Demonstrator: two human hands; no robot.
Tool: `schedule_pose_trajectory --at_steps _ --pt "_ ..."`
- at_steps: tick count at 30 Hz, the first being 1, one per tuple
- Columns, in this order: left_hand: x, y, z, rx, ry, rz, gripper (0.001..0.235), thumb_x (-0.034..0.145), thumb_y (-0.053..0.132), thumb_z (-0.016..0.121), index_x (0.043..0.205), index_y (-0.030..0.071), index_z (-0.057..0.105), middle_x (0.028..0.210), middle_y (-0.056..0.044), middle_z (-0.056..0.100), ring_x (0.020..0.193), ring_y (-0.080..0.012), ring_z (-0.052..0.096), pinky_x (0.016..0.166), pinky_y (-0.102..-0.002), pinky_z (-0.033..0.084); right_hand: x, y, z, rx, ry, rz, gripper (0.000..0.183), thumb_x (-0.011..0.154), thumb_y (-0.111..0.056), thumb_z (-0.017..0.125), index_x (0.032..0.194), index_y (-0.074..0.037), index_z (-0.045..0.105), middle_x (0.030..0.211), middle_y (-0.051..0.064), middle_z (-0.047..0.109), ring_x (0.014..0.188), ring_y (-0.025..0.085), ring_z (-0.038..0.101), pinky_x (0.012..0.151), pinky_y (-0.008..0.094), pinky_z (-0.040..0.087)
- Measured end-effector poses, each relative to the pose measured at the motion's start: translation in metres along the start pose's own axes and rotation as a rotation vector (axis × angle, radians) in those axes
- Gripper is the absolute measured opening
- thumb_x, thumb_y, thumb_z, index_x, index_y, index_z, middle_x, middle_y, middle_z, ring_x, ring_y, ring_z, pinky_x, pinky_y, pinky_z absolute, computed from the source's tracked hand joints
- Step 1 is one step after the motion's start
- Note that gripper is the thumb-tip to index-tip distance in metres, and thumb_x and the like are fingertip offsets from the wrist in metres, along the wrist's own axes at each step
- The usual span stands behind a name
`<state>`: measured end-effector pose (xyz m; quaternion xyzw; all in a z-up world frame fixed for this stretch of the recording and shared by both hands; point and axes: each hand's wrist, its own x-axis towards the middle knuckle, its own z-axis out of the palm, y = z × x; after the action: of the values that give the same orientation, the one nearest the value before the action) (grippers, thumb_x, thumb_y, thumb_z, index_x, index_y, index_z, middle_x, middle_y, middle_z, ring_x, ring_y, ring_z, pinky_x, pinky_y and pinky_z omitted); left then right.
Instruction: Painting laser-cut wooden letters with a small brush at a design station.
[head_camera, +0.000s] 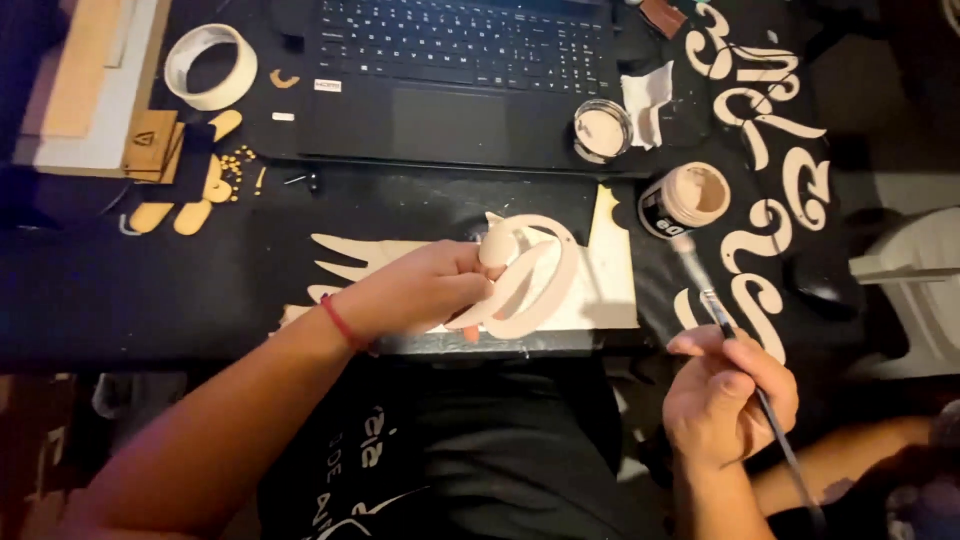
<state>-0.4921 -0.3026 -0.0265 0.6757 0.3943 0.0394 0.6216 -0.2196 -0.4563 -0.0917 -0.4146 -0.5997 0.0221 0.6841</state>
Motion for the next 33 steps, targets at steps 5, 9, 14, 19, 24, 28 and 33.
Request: schedule_pose_trajectory --at_steps 5,9,14,19,24,28,33 --pt "-0.006 0.01 0.01 -0.253 -0.17 0.235 0.027 0.081 0.017 0.046 0.081 0.004 0.07 0.082 -0.003 0.068 0.064 -0.0123 0.064 0.06 -0.022 0.054 0.009 -0.024 0.027 0.102 0.054 0.287 0.023 0.095 -0.006 0.058 0.113 -0.009 0.045 0.107 0.025 0.059 0.087 0.032 0.066 0.074 0.032 0.06" --pt "-0.014 0.02 0.021 -0.196 -0.16 0.292 0.03 0.08 0.021 0.047 0.083 0.005 0.072 0.081 -0.005 0.074 0.062 -0.0159 0.071 0.06 -0.023 0.05 0.025 -0.036 0.044 0.24 -0.024 0.369 0.032 0.093 -0.002 0.064 0.112 -0.012 0.041 0.118 0.024 0.058 0.082 0.027 0.068 0.081 0.033 0.06" --pt "-0.022 0.025 0.031 -0.465 -0.282 0.467 0.021 0.09 0.016 0.048 0.08 0.003 0.062 0.075 -0.003 0.056 0.059 -0.0096 0.05 0.061 -0.028 0.059 0.037 -0.047 0.054 0.302 0.082 0.446 0.035 0.09 0.004 0.065 0.107 -0.017 0.043 0.104 0.014 0.061 0.07 0.008 0.053 0.067 0.019 0.044" --pt "-0.026 0.025 0.039 -0.538 -0.315 0.456 0.021 0.092 0.017 0.051 0.079 0.003 0.061 0.067 -0.003 0.051 0.06 -0.0116 0.051 0.063 -0.029 0.059 0.037 -0.056 0.049 0.362 0.117 0.45 0.032 0.09 0.002 0.063 0.107 -0.016 0.042 0.104 0.014 0.061 0.066 0.009 0.049 0.069 0.021 0.043" --pt "-0.03 0.027 0.045 -0.518 -0.293 0.461 0.021 0.093 0.014 0.05 0.079 0.003 0.06 0.065 -0.004 0.05 0.059 -0.0119 0.049 0.064 -0.029 0.058 0.038 -0.062 0.045 0.382 0.088 0.378 0.031 0.091 0.001 0.063 0.107 -0.015 0.042 0.104 0.015 0.06 0.059 0.011 0.043 0.063 0.024 0.04" --pt "-0.032 0.027 0.047 -0.521 -0.303 0.484 0.019 0.095 0.014 0.049 0.086 0.003 0.061 0.074 -0.004 0.054 0.062 -0.0119 0.049 0.065 -0.03 0.059 0.04 -0.064 0.044 0.347 0.097 0.366 0.032 0.09 -0.002 0.065 0.107 -0.015 0.042 0.102 0.015 0.059 0.058 0.011 0.044 0.06 0.024 0.041" --pt "-0.03 0.022 0.049 -0.555 -0.35 0.421 0.018 0.096 0.017 0.051 0.093 0.005 0.064 0.087 -0.005 0.062 0.066 -0.0192 0.069 0.059 -0.021 0.044 0.041 -0.065 0.043 0.343 0.094 0.352 0.031 0.09 -0.001 0.063 0.107 -0.016 0.042 0.102 0.014 0.059 0.063 0.012 0.047 0.062 0.025 0.043"
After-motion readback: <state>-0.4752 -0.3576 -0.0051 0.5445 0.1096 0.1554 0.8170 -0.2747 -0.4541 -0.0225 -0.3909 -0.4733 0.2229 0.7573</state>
